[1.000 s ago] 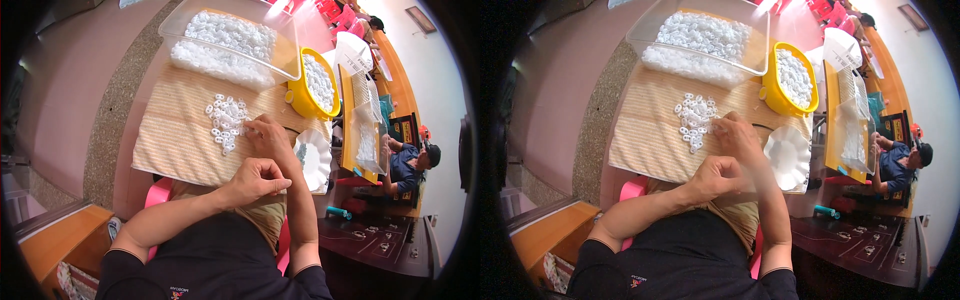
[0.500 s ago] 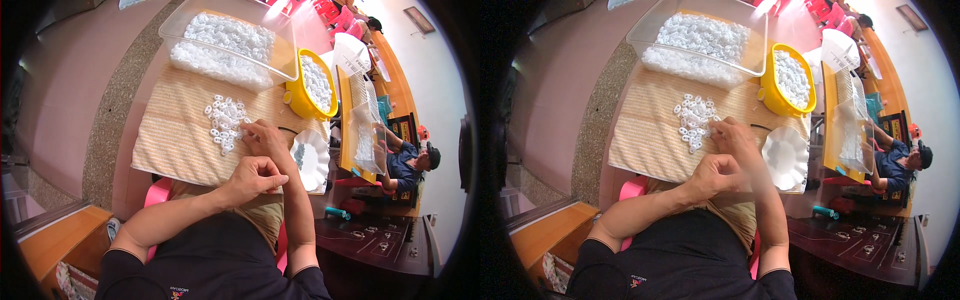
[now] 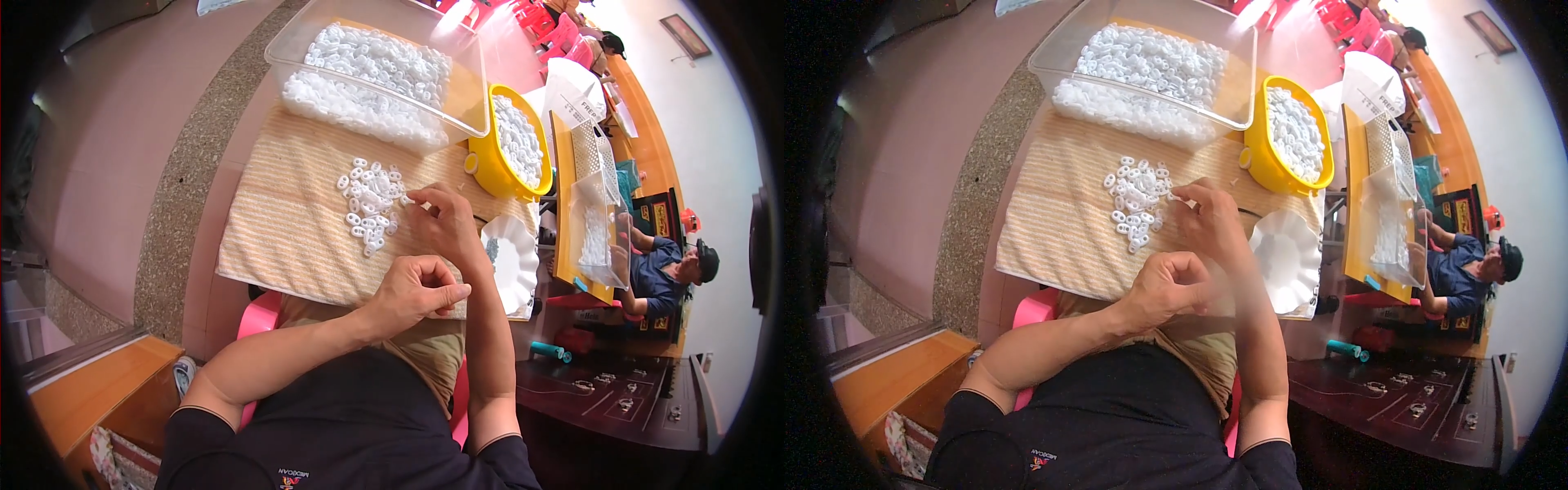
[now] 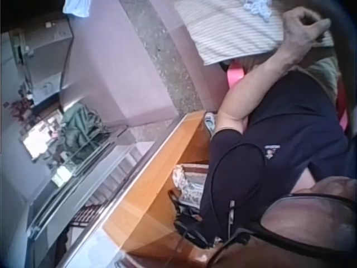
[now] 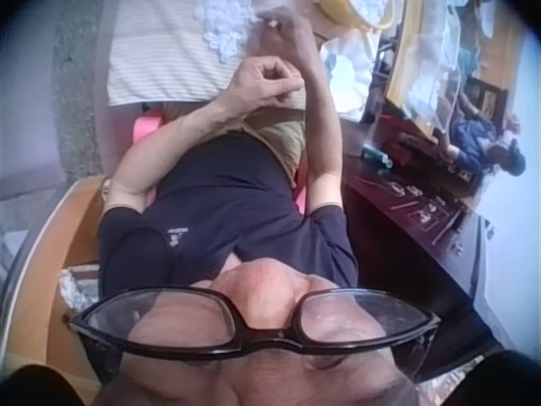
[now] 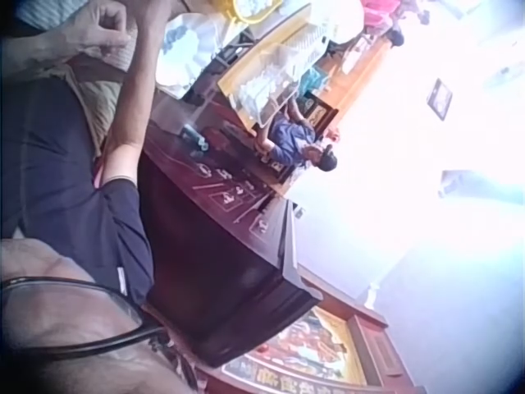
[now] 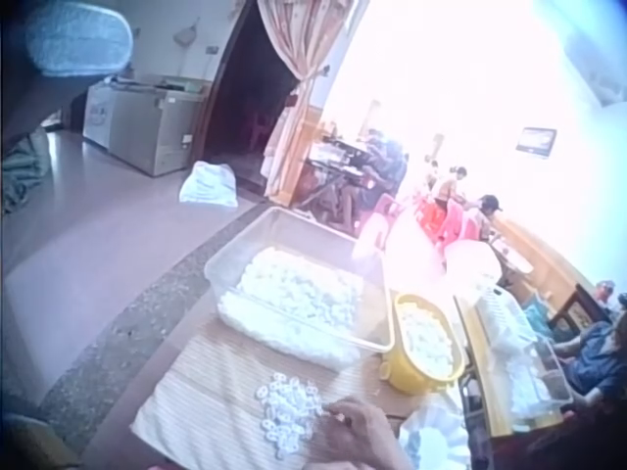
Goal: Assembling small white plastic components by manually inserting metal pins.
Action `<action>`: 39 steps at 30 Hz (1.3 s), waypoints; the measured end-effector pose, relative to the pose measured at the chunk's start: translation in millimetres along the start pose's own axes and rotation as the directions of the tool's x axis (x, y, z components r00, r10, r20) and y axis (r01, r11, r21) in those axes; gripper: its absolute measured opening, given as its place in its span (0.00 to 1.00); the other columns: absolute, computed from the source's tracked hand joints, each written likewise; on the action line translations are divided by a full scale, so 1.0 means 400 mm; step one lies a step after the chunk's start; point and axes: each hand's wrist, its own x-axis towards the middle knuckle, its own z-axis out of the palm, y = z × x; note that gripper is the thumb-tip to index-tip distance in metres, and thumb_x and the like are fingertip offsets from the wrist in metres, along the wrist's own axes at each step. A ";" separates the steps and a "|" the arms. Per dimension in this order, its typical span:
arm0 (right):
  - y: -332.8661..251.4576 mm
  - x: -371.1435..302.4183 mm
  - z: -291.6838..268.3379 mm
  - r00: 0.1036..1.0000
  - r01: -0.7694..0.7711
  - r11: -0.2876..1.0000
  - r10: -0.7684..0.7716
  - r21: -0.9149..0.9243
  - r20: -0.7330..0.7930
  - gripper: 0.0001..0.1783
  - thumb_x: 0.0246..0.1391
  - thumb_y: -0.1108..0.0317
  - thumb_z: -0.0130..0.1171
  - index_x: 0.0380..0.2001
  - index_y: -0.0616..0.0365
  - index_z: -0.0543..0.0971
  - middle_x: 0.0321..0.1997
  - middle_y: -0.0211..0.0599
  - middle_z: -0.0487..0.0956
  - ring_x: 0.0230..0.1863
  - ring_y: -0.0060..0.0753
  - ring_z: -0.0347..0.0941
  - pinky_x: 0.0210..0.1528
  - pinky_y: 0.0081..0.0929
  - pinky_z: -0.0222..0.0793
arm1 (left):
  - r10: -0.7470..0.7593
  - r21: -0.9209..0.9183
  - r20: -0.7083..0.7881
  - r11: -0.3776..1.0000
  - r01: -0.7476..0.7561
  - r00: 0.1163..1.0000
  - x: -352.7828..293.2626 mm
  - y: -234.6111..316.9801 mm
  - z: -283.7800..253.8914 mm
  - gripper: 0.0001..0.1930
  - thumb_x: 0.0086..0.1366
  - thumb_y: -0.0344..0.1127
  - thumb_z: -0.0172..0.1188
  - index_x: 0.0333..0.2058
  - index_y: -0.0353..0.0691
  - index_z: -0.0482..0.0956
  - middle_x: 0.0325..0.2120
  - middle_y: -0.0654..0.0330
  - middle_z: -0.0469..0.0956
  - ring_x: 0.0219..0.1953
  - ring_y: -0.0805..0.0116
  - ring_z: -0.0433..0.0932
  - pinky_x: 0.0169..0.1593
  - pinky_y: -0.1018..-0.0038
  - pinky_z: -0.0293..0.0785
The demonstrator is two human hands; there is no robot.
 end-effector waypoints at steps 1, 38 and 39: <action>0.003 0.007 0.004 1.000 0.000 1.000 0.000 0.001 -0.001 0.14 0.46 0.70 0.63 0.39 0.61 0.81 0.35 0.43 0.78 0.34 0.43 0.75 0.36 0.32 0.69 | 0.000 0.002 0.000 1.000 0.000 1.000 0.000 0.001 0.001 0.09 0.61 0.33 0.63 0.26 0.38 0.74 0.19 0.66 0.75 0.22 0.82 0.71 0.25 0.84 0.67; -0.023 0.049 0.028 0.997 0.071 0.950 -0.067 -0.303 0.023 0.09 0.46 0.70 0.57 0.31 0.59 0.82 0.37 0.45 0.79 0.39 0.50 0.76 0.42 0.39 0.71 | -0.106 -0.142 -0.074 0.985 0.095 0.992 0.003 0.013 -0.010 0.08 0.60 0.33 0.64 0.29 0.38 0.74 0.22 0.66 0.75 0.24 0.81 0.73 0.27 0.81 0.74; -0.024 0.050 0.030 0.996 0.084 0.944 -0.082 -0.320 0.019 0.08 0.45 0.70 0.57 0.31 0.58 0.81 0.37 0.45 0.79 0.38 0.51 0.76 0.42 0.40 0.71 | -0.097 -0.151 -0.074 0.985 0.085 0.992 0.004 0.010 -0.014 0.07 0.59 0.31 0.65 0.30 0.36 0.75 0.23 0.63 0.77 0.25 0.78 0.75 0.29 0.78 0.77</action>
